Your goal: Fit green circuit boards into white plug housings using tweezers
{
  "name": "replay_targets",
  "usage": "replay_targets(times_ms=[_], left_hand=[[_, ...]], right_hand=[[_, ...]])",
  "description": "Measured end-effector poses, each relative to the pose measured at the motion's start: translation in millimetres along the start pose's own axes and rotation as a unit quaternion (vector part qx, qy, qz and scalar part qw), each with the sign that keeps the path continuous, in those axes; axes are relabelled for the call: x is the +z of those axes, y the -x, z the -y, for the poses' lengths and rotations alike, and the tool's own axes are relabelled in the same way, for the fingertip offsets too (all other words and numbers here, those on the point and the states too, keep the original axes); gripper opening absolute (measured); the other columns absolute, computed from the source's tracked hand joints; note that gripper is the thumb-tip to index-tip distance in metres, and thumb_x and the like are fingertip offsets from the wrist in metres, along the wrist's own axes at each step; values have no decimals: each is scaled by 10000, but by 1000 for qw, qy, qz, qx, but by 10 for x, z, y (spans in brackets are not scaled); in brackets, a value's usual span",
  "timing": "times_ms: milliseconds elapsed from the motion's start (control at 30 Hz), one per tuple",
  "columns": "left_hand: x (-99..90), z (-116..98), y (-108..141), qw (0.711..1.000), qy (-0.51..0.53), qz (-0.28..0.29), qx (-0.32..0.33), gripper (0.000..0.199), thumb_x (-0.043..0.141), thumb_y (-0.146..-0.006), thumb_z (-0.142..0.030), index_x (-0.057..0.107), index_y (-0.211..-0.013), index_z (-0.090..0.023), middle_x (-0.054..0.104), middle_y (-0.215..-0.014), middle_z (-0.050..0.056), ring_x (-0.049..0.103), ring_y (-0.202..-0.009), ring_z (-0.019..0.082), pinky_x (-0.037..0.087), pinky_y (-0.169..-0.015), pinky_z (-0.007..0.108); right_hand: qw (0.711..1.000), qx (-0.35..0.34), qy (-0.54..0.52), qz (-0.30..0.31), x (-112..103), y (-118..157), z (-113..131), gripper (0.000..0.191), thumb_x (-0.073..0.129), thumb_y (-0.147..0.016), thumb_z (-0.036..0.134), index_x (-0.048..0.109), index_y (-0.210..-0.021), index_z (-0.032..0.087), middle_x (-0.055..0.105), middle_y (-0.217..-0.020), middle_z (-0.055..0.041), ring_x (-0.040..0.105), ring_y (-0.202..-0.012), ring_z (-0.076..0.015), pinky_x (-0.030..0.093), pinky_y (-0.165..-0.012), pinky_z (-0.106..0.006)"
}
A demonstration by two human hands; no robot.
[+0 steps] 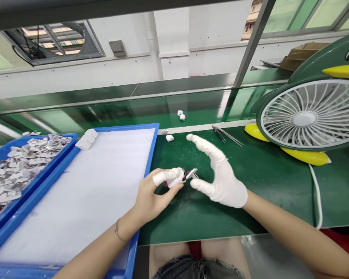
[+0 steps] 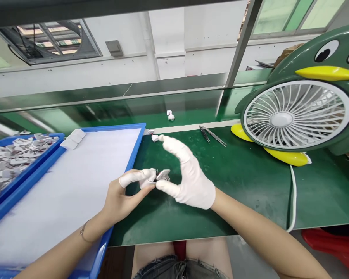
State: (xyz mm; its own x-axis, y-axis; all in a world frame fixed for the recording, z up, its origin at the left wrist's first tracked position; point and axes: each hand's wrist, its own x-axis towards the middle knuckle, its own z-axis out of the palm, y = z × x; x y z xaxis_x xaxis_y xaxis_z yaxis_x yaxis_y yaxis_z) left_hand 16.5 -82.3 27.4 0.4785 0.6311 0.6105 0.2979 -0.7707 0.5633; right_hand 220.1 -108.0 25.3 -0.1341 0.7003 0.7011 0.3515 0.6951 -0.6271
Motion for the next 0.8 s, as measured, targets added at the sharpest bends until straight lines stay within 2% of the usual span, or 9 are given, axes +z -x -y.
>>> replay_targets(times_ms=[67, 167, 267, 333, 433, 600, 700, 800], left_hand=[[38, -27, -8, 992, 68, -57, -88, 227, 724, -733, -207, 586, -912, -190, 669, -782, 12, 642, -683, 123, 550, -629, 242], [90, -115, -4, 957, 166, -127, -202, 277, 749, -701, -278, 574, -888, -173, 693, -874, 46, 678, -740, 145, 581, -652, 242], [108, -229, 31, 938, 211, -129, -244, 305, 762, -686, -304, 556, -862, -165, 702, -847, 56, 693, -736, 157, 594, -657, 238], [98, -284, 61, 943, 213, -111, -229, 287, 756, -700, -282, 559, -876, -169, 702, -841, 51, 696, -739, 156, 598, -670, 233], [67, -314, 89, 963, 196, -74, -168, 290, 712, -752, -211, 571, -1005, -197, 700, -920, 47, 691, -839, 161, 596, -756, 252], [18, -285, 116, 981, 180, -1, -75, 441, 645, -779, -94, 528, -1158, -288, 665, -1021, 15, 645, -946, 147, 548, -872, 267], [1, -248, 158, 985, 168, 9, -39, 501, 661, -754, -87, 498, -1179, -298, 655, -987, 11, 637, -894, 152, 545, -815, 267], [-7, -209, 192, 988, 144, 29, -51, 383, 659, -762, -114, 526, -1083, -277, 645, -896, 12, 629, -819, 159, 537, -711, 261]], right_hand=[[1000, -4, -18, -7, 38, 9, -9, 588, 685, -773, 325, 401, -1274, 206, 465, -1329, -128, 442, -1255, -277, 373, -1059, -495], [998, -58, 8, -17, 195, 69, -6, 556, 716, -744, 270, 435, -1221, 214, 545, -1186, -111, 536, -1125, -245, 465, -959, -436], [994, -83, 22, -70, 305, 106, 53, 451, 696, -773, 210, 457, -1155, 234, 583, -1061, -81, 598, -991, -203, 529, -828, -354], [994, -81, 22, -70, 293, 102, 107, 386, 686, -798, 201, 476, -1117, 251, 610, -1001, -56, 620, -938, -184, 538, -789, -324], [995, -77, 12, -61, 209, 82, 162, 406, 703, -792, 196, 488, -1132, 250, 621, -1025, -57, 621, -962, -179, 537, -814, -310], [995, -102, -6, -19, 131, 64, 202, 415, 679, -816, 198, 484, -1179, 252, 629, -999, -48, 622, -938, -153, 533, -813, -266], [992, -123, -4, 18, 113, 58, 223, 400, 639, -845, 193, 470, -1203, 246, 636, -968, -52, 620, -914, -152, 528, -787, -277], [989, -137, 30, 48, 94, 61, 220, 349, 610, -857, 211, 466, -1174, 235, 637, -920, -53, 617, -888, -168, 504, -786, -333]])
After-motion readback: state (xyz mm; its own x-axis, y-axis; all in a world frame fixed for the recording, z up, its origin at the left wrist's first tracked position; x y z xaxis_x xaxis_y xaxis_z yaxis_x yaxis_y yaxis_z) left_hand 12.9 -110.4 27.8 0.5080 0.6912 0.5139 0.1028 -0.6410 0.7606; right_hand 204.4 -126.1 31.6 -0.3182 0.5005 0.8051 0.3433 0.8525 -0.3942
